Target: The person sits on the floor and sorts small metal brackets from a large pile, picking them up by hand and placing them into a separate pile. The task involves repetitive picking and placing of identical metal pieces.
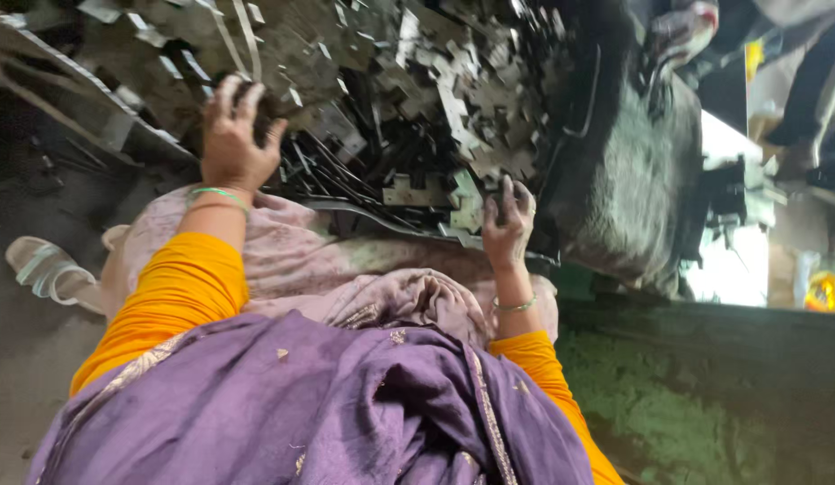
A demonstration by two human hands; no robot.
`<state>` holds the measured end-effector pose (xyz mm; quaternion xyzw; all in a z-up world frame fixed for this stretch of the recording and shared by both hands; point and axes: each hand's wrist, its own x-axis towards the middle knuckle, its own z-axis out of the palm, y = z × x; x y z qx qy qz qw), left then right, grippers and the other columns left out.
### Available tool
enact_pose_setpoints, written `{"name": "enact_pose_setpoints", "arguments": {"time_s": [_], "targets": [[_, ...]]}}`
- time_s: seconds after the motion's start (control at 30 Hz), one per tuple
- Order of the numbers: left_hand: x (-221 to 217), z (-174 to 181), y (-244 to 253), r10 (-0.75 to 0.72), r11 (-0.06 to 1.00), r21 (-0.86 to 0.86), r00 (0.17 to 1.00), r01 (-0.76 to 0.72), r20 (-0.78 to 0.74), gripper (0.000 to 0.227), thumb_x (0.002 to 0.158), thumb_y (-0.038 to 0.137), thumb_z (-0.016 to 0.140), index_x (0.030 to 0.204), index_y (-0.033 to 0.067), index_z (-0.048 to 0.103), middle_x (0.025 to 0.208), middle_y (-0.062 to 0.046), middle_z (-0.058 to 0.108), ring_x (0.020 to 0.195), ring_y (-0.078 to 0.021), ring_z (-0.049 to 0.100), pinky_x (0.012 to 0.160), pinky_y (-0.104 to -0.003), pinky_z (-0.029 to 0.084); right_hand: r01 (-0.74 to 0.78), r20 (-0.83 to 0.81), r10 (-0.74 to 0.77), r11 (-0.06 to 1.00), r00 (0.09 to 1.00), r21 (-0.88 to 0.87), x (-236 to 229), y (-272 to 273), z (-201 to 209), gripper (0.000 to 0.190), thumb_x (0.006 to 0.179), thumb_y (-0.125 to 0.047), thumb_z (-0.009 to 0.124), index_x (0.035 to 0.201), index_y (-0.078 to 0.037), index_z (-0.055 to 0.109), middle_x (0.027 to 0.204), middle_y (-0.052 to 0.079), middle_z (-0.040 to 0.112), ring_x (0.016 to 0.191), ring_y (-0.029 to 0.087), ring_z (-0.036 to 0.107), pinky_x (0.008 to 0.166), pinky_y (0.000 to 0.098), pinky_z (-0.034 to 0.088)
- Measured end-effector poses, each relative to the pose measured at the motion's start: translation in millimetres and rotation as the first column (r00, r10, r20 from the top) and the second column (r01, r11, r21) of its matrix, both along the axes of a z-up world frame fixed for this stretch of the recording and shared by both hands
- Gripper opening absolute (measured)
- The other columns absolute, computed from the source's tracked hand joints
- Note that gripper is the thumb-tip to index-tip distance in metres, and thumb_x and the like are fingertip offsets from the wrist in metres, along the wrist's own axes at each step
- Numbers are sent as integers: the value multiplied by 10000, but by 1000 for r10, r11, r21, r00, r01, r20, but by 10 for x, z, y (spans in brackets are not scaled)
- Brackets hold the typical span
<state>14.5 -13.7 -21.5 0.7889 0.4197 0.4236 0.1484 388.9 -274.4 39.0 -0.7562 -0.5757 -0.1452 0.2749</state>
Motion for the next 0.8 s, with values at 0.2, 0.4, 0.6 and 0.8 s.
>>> {"name": "enact_pose_setpoints", "arguments": {"time_s": [0.2,0.4,0.6,0.8], "targets": [[-74,-181,59,113,989,68,974,-128,195,454,1022,91,768,1438,77,587,1532,-177,498,1435,-394,469,1215,-476,398,34,47,-41,990,998,136,271,-138,-436,494,1009,-94,743,1462,9,576,1359,290,510,1228,445,539,1073,490,469],[-552,-651,367,276,957,-287,426,-41,862,349,1067,99,666,1406,61,593,1350,-100,626,1198,-230,621,1007,-370,533,75,113,-87,992,990,105,303,-105,-514,529,987,-94,733,1481,-6,567,1350,261,558,1223,451,532,1054,533,459],[-1102,-1019,429,491,869,-489,-9,74,871,293,983,87,668,1272,106,629,1208,-16,661,1042,-148,636,855,-306,560,91,56,-100,986,993,141,313,-72,-592,535,980,-62,706,1491,-3,561,1355,254,564,1245,443,534,1068,518,465],[-993,-730,365,512,854,-498,-74,151,856,229,1001,105,739,1197,96,622,1134,-49,651,964,-180,649,819,-334,548,124,-14,-123,977,992,176,320,-52,-577,539,948,-45,685,1465,22,548,1327,279,546,1236,438,534,1076,486,474]]}}
